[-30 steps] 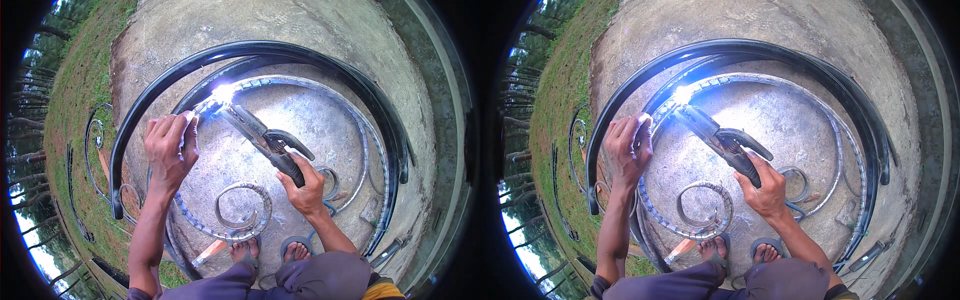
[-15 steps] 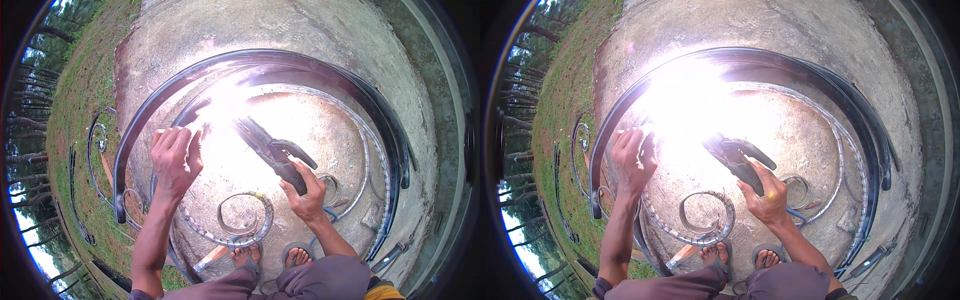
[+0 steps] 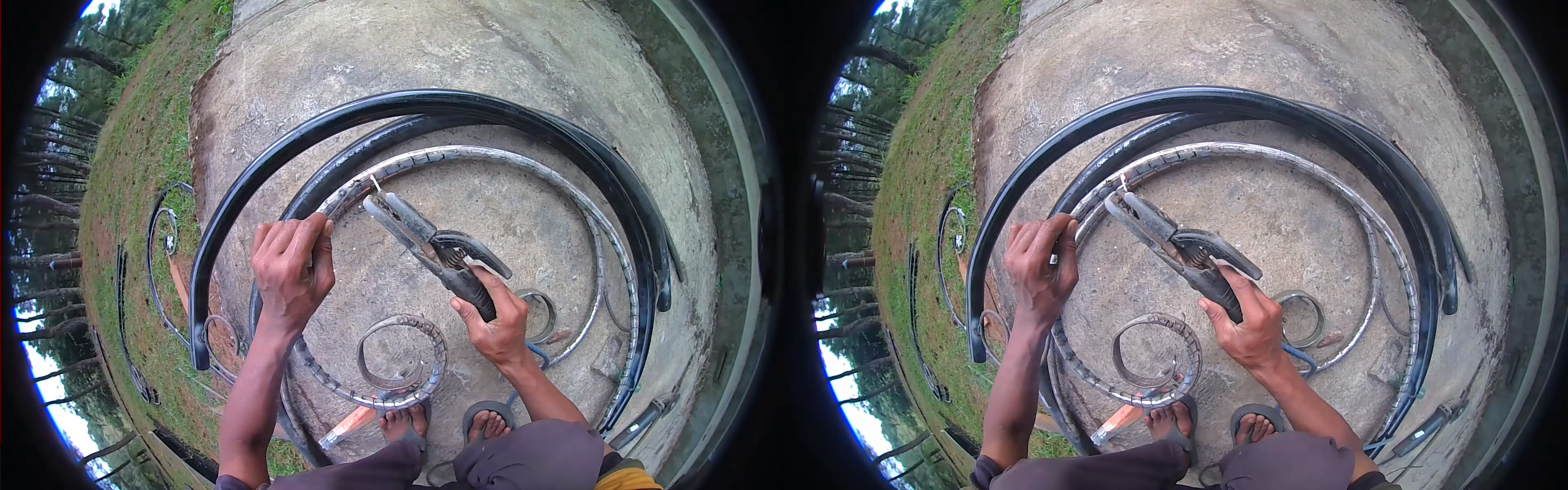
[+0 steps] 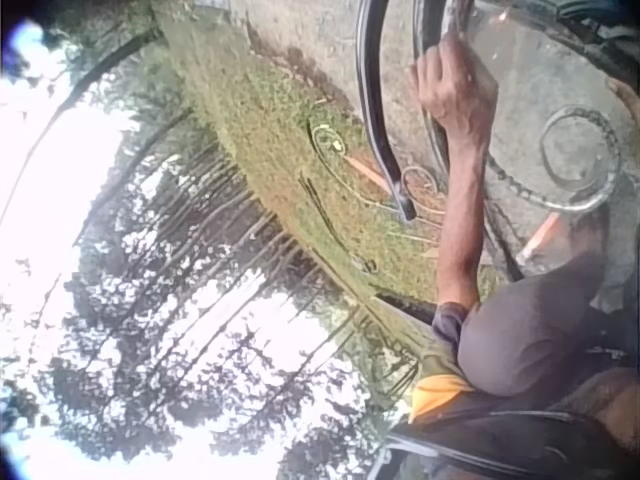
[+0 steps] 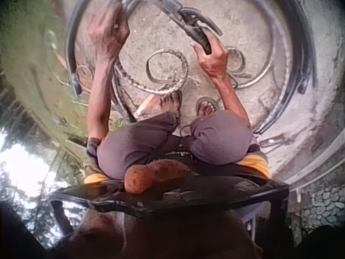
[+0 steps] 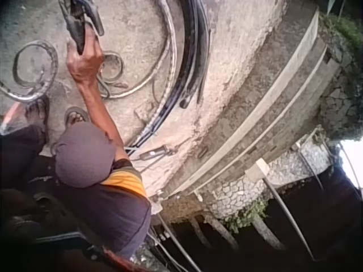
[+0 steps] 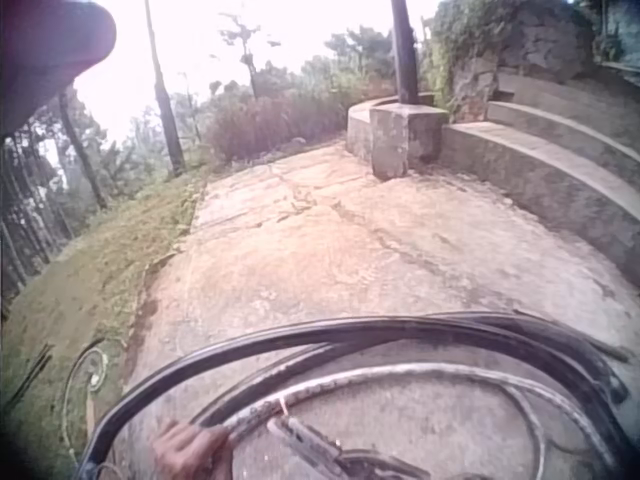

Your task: The person welds curved metal pieces using a welding electrode holder, rearranges curved metal pipes on the ground, inserts a welding rod into the holder, and welds the metal sections together.

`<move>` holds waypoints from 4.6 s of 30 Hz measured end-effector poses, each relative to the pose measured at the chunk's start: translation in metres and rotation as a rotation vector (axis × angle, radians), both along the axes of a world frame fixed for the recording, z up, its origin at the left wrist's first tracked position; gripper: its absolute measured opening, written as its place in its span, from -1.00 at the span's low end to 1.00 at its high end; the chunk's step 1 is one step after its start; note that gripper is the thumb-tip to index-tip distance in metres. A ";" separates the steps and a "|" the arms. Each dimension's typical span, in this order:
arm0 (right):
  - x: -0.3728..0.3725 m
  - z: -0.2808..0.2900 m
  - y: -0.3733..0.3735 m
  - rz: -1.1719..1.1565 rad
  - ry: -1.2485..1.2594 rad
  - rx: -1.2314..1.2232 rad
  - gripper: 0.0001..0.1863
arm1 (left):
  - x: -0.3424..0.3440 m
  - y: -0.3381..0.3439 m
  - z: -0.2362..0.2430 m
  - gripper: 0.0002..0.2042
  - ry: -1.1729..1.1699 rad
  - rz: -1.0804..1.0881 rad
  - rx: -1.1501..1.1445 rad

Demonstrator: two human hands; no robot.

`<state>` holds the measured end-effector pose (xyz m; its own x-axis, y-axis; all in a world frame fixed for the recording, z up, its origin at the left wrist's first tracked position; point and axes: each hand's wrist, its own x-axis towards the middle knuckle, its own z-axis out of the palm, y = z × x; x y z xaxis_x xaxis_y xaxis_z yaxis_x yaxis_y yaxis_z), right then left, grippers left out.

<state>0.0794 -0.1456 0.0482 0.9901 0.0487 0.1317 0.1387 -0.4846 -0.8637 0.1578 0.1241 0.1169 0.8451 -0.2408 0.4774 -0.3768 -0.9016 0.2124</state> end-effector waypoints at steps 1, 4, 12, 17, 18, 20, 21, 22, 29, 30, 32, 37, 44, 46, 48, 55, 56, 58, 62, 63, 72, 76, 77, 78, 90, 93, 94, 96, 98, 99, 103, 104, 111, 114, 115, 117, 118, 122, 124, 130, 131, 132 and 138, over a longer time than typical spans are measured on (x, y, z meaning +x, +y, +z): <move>0.000 -0.001 0.000 -0.003 -0.001 -0.003 -0.46 | 0.000 0.000 0.000 -0.91 -0.001 0.003 -0.004; 0.000 -0.001 0.001 -0.003 -0.002 -0.006 -0.47 | 0.000 0.001 -0.001 -0.91 -0.002 0.001 0.005; -0.001 -0.002 -0.001 0.001 0.007 -0.017 -0.47 | 0.000 0.002 -0.005 -0.90 -0.014 -0.011 -0.003; -0.006 -0.005 -0.002 0.004 -0.044 0.002 -0.47 | -0.008 0.006 -0.004 -0.92 0.010 0.030 0.083; -0.006 -0.002 -0.001 -0.016 -0.006 0.009 -0.47 | -0.004 0.002 -0.005 -0.92 -0.028 -0.024 -0.042; -0.006 0.003 -0.010 -0.040 -0.011 0.010 -0.47 | 0.000 -0.005 -0.001 -0.91 -0.021 -0.016 -0.019; -0.007 0.006 -0.013 -0.048 -0.016 0.001 -0.47 | 0.001 -0.006 -0.001 -0.92 -0.022 -0.023 -0.018; -0.007 0.006 -0.013 -0.055 0.001 0.003 -0.48 | 0.004 -0.005 0.002 -0.92 -0.002 -0.016 -0.009; -0.010 -0.003 -0.014 -0.067 0.028 -0.027 -0.49 | 0.011 -0.008 -0.011 -0.93 -0.032 -0.053 0.008; -0.009 -0.002 -0.013 -0.060 0.036 -0.029 -0.49 | 0.011 -0.009 -0.011 -0.93 -0.034 -0.056 0.007; -0.008 -0.003 -0.011 -0.057 0.015 -0.018 -0.48 | 0.010 -0.009 -0.010 -0.92 -0.022 -0.036 0.008; -0.004 -0.005 -0.010 -0.061 0.012 -0.005 -0.49 | 0.014 -0.010 -0.011 -0.92 -0.046 -0.052 0.003; -0.001 -0.007 -0.009 -0.043 -0.001 -0.008 -0.46 | 0.012 -0.013 -0.005 -0.94 -0.001 -0.022 0.035; -0.002 -0.007 -0.010 -0.035 -0.012 -0.034 -0.44 | 0.012 -0.013 -0.008 -0.93 -0.010 -0.023 0.035; -0.001 -0.009 -0.009 -0.041 -0.017 -0.018 -0.44 | 0.014 -0.012 -0.011 -0.92 -0.040 -0.040 0.015; -0.001 -0.008 -0.009 -0.026 0.007 -0.017 -0.43 | 0.015 -0.012 -0.012 -0.91 -0.043 -0.050 0.003; -0.001 -0.007 -0.009 -0.024 0.028 -0.008 -0.43 | 0.013 -0.011 -0.010 -0.91 -0.042 -0.050 0.004; -0.004 -0.004 -0.012 -0.034 0.020 0.008 -0.43 | 0.008 -0.008 -0.007 -0.90 0.054 -0.037 0.084; -0.008 0.004 -0.020 -0.088 -0.017 0.007 -0.44 | 0.002 -0.019 0.010 -0.93 -0.178 -0.006 -0.107; -0.007 0.006 -0.023 -0.104 -0.005 -0.012 -0.46 | 0.007 -0.020 0.009 -0.94 -0.189 -0.022 -0.100; -0.004 -0.002 -0.022 -0.128 0.023 -0.010 -0.48 | 0.022 -0.031 -0.009 -0.93 -0.002 -0.048 -0.028; -0.004 -0.002 -0.024 -0.140 0.032 -0.007 -0.48 | 0.025 -0.031 -0.016 -0.93 -0.047 -0.055 -0.048; -0.003 -0.002 -0.023 -0.129 0.031 -0.015 -0.48 | 0.024 -0.030 -0.015 -0.93 -0.044 -0.057 -0.047; -0.003 -0.001 -0.022 -0.118 0.031 -0.022 -0.48 | 0.023 -0.028 -0.015 -0.93 -0.041 -0.053 -0.035; 0.004 -0.003 -0.018 -0.089 0.011 -0.014 -0.48 | 0.023 -0.028 -0.014 -0.94 -0.015 -0.049 -0.012; 0.003 -0.007 -0.017 -0.083 0.024 -0.018 -0.47 | 0.021 -0.028 -0.014 -0.94 -0.019 -0.049 0.006; 0.003 -0.007 -0.017 -0.086 0.008 -0.015 -0.47 | 0.021 -0.028 -0.013 -0.94 -0.012 -0.043 0.021; 0.003 -0.007 -0.016 -0.075 0.021 -0.005 -0.46 | 0.025 -0.027 -0.018 -0.94 -0.094 -0.075 -0.016; 0.003 -0.007 -0.017 -0.076 0.026 -0.007 -0.47 | 0.021 -0.029 -0.015 -0.94 -0.023 -0.044 0.012; 0.003 -0.007 -0.017 -0.077 0.023 -0.005 -0.47 | 0.022 -0.028 -0.016 -0.94 -0.020 -0.053 0.004; 0.003 -0.004 -0.018 -0.080 0.030 -0.008 -0.48 | 0.023 -0.030 -0.013 -0.94 -0.016 -0.051 0.000; 0.003 -0.004 -0.018 -0.081 0.039 -0.004 -0.48 | 0.023 -0.029 -0.013 -0.94 -0.020 -0.053 0.001; 0.005 -0.005 -0.018 -0.076 0.037 -0.001 -0.48 | 0.023 -0.026 -0.020 -0.91 0.008 -0.048 0.011; 0.004 -0.006 -0.018 -0.062 0.022 -0.008 -0.48 | 0.023 -0.022 -0.019 -0.87 -0.007 -0.068 0.021; 0.004 -0.006 -0.018 -0.060 0.025 -0.011 -0.47 | 0.023 -0.020 -0.022 -0.86 -0.012 -0.068 0.028; 0.004 -0.007 -0.017 -0.058 0.028 -0.013 -0.47 | 0.022 -0.021 -0.023 -0.85 -0.016 -0.068 0.034; 0.004 -0.008 -0.018 -0.058 0.029 -0.012 -0.47 | 0.022 -0.023 -0.021 -0.83 0.016 -0.063 0.006; 0.003 -0.008 -0.017 -0.069 0.032 -0.009 -0.47 | 0.023 -0.021 -0.024 -0.82 -0.037 -0.096 -0.001; 0.002 -0.006 -0.017 -0.087 0.000 0.006 -0.47 | 0.022 -0.025 -0.018 -0.85 -0.018 -0.076 -0.004; 0.004 0.000 -0.022 -0.137 0.049 0.028 -0.50 | 0.027 -0.027 -0.014 -0.89 -0.004 -0.063 0.005; 0.003 -0.002 -0.023 -0.140 0.038 0.017 -0.50 | 0.031 -0.027 -0.016 -0.91 -0.060 -0.088 0.003; 0.002 -0.004 -0.024 -0.143 0.026 0.006 -0.49 | 0.030 -0.030 -0.017 -0.91 -0.050 -0.087 -0.003; 0.004 -0.006 -0.021 -0.134 0.008 -0.010 -0.50 | 0.035 -0.034 -0.021 -0.93 -0.061 -0.090 -0.006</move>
<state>0.0831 -0.1668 0.0418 0.9889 -0.0824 0.1235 0.0651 -0.5068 -0.8596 0.1928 0.0901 0.0963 0.7894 -0.3114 0.5290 -0.4685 -0.8625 0.1914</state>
